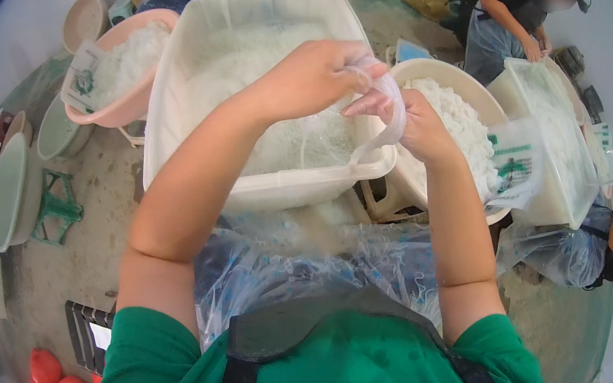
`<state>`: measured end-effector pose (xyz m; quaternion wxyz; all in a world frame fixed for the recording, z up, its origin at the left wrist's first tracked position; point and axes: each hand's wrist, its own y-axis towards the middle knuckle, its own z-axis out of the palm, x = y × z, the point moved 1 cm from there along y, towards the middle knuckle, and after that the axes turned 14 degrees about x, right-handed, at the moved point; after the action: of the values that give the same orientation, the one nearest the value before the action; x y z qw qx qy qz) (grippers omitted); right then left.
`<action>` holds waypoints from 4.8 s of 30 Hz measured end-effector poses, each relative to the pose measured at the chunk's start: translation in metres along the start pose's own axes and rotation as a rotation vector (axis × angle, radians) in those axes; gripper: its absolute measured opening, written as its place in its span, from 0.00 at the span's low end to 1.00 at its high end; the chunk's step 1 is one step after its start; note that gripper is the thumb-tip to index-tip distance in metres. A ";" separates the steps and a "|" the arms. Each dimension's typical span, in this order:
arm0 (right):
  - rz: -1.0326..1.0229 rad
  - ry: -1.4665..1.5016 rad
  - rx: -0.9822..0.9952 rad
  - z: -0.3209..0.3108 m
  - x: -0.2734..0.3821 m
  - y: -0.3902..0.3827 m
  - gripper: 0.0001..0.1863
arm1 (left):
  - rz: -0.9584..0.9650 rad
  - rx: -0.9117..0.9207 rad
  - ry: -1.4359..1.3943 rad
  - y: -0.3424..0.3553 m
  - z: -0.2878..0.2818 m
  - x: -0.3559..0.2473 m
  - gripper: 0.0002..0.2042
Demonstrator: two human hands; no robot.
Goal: The person repeatedly picks up strands of white noodles from a large tub of water, separates them by hand, and places them into a smaller bowl. The process is continuous and repetitive.
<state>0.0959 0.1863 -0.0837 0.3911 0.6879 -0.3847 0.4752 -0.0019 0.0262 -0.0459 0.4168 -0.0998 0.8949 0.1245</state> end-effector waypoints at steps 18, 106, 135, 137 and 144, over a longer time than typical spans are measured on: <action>-0.200 0.000 -0.673 0.019 -0.002 0.006 0.13 | -0.006 -0.134 -0.729 0.004 0.104 0.025 0.17; -0.099 -0.583 -0.613 0.031 0.011 -0.009 0.09 | -0.126 -0.321 -0.130 -0.015 0.117 0.034 0.20; -0.201 0.139 -0.435 0.003 -0.003 -0.030 0.11 | 0.039 -0.211 -0.659 -0.015 0.096 0.010 0.19; -0.345 0.621 -0.594 -0.008 -0.015 -0.039 0.11 | -0.166 -0.050 -0.661 -0.022 0.070 0.012 0.18; -0.350 0.724 -0.613 0.001 -0.025 -0.031 0.10 | -0.084 -0.001 -0.561 -0.030 0.123 0.043 0.12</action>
<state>0.1175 0.2016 -0.1135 0.7571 0.3867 -0.2250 0.4760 0.0682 0.0326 -0.1593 0.6528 -0.0985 0.7397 0.1302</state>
